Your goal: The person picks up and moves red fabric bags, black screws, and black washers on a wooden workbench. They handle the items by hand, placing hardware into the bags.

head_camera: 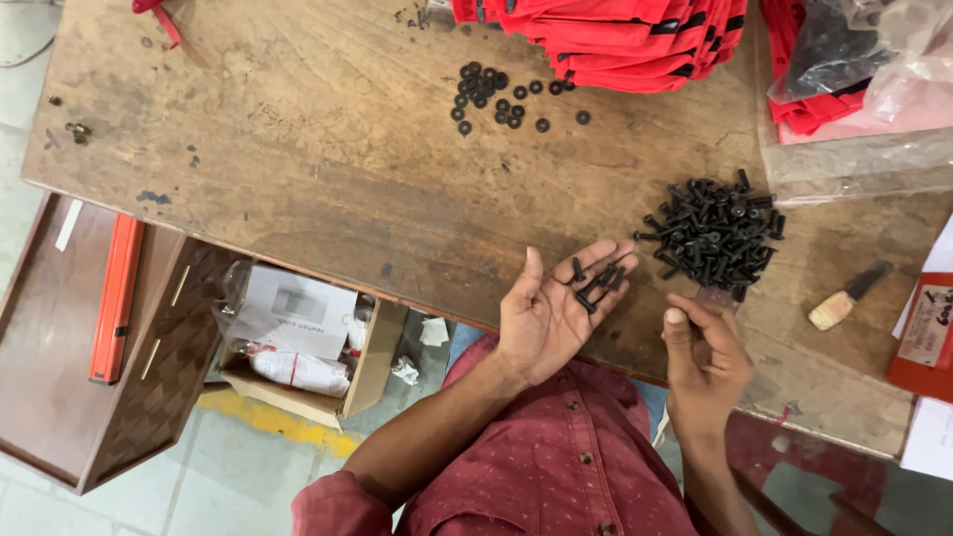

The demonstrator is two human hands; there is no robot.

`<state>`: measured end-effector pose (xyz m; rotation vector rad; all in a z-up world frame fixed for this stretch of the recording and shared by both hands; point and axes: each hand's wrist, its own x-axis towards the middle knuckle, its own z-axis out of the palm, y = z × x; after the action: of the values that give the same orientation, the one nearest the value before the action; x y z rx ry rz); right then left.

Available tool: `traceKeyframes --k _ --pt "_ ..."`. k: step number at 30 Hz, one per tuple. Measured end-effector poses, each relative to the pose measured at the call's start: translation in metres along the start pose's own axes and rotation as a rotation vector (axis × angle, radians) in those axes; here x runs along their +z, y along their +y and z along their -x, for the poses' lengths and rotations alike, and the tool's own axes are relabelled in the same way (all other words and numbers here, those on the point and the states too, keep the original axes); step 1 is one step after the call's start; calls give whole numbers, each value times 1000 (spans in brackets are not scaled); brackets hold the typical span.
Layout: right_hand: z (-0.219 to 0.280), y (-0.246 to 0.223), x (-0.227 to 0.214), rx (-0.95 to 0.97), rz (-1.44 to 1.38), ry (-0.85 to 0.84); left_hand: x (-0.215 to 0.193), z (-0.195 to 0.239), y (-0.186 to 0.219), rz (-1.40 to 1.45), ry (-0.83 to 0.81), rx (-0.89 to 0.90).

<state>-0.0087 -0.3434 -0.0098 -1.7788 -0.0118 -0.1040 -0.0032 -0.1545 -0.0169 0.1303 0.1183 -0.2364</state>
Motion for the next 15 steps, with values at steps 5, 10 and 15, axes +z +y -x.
traceKeyframes --k 5,10,15 --pt "2 2 -2 22 -62 15 4 -2 -1 -15 16 -4" --pt "7 5 -11 72 -215 64 5 -4 -2 -49 61 -3" --pt "-1 -30 -97 -22 61 194 8 -4 -1 -50 80 -24"
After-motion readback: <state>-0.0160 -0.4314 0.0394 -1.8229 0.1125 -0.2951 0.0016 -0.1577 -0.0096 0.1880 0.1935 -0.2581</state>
